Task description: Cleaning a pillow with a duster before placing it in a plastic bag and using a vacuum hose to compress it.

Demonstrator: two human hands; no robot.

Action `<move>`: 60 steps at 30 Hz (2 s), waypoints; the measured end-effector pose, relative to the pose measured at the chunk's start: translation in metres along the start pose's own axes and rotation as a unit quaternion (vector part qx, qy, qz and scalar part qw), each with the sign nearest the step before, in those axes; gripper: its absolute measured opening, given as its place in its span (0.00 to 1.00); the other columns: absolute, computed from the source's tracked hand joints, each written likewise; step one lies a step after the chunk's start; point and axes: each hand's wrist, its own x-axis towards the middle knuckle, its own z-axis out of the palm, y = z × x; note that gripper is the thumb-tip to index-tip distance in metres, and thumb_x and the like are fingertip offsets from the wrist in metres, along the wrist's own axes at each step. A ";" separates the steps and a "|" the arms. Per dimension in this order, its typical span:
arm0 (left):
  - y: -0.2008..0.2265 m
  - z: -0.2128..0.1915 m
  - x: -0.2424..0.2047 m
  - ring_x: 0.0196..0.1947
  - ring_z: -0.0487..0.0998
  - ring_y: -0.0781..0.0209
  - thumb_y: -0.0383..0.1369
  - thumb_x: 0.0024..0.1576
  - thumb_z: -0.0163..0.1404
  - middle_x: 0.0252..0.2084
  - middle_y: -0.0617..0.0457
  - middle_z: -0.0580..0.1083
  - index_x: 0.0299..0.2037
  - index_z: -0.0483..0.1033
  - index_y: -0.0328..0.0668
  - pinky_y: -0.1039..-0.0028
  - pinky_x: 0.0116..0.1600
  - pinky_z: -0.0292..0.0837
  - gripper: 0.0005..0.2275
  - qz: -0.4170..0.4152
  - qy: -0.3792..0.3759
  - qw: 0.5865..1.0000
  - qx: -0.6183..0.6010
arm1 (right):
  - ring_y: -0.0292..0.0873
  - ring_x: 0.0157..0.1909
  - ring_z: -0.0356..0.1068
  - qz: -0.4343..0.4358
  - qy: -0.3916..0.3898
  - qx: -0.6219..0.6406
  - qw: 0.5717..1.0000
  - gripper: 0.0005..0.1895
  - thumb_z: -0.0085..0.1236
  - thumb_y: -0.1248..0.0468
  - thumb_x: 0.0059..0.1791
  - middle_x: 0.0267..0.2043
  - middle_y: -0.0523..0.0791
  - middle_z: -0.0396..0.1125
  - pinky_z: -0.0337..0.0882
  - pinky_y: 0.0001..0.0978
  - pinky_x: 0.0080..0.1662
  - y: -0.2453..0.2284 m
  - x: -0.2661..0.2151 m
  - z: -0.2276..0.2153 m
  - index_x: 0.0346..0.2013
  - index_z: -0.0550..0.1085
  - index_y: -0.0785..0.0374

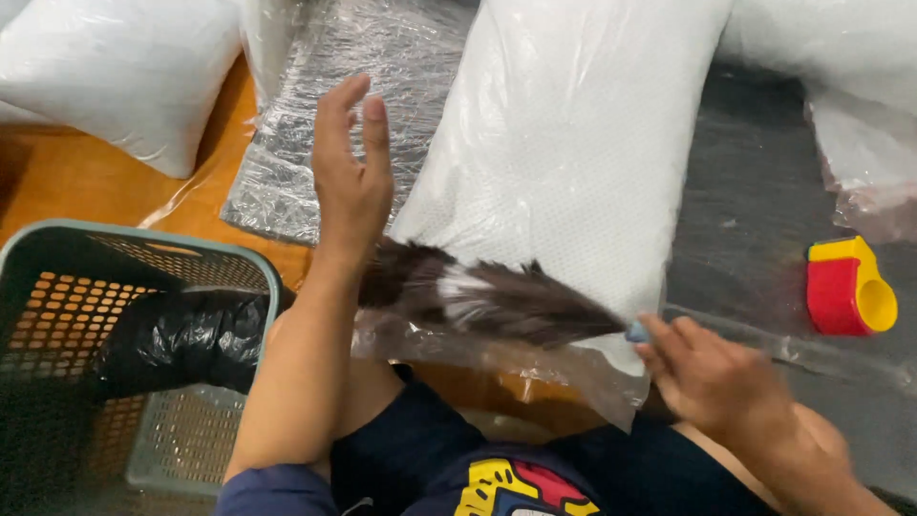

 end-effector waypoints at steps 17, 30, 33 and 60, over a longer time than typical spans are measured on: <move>-0.036 -0.020 0.013 0.46 0.77 0.60 0.45 0.68 0.36 0.43 0.49 0.76 0.45 0.72 0.37 0.72 0.51 0.72 0.19 -0.061 0.063 0.990 -0.113 | 0.53 0.30 0.75 0.263 -0.014 0.111 0.958 0.17 0.45 0.59 0.59 0.39 0.56 0.74 0.75 0.41 0.32 0.007 -0.076 0.050 0.54 0.74 0.69; -0.019 0.006 0.007 0.38 0.74 0.61 0.48 0.68 0.32 0.38 0.49 0.74 0.47 0.71 0.35 0.72 0.44 0.70 0.22 -0.066 0.043 0.996 -0.045 | 0.30 0.16 0.53 0.086 0.113 -0.286 0.948 0.19 0.60 0.51 0.60 0.26 0.35 0.63 0.56 0.21 0.22 0.024 0.035 -0.022 0.65 0.82 0.47; -0.003 0.009 0.005 0.49 0.75 0.53 0.46 0.69 0.31 0.49 0.44 0.73 0.52 0.68 0.33 0.64 0.56 0.70 0.21 -0.050 0.042 0.997 -0.037 | 0.29 0.16 0.52 -0.093 0.143 -0.209 0.963 0.16 0.61 0.55 0.55 0.22 0.36 0.60 0.50 0.22 0.21 0.014 0.081 -0.032 0.57 0.82 0.51; -0.013 0.039 0.007 0.71 0.57 0.30 0.65 0.60 0.28 0.72 0.25 0.53 0.75 0.43 0.27 0.42 0.72 0.52 0.46 -0.260 -0.482 0.821 0.163 | 0.68 0.40 0.74 0.285 0.099 0.317 0.899 0.21 0.38 0.53 0.64 0.36 0.63 0.72 0.74 0.59 0.37 0.106 0.035 0.166 0.47 0.71 0.67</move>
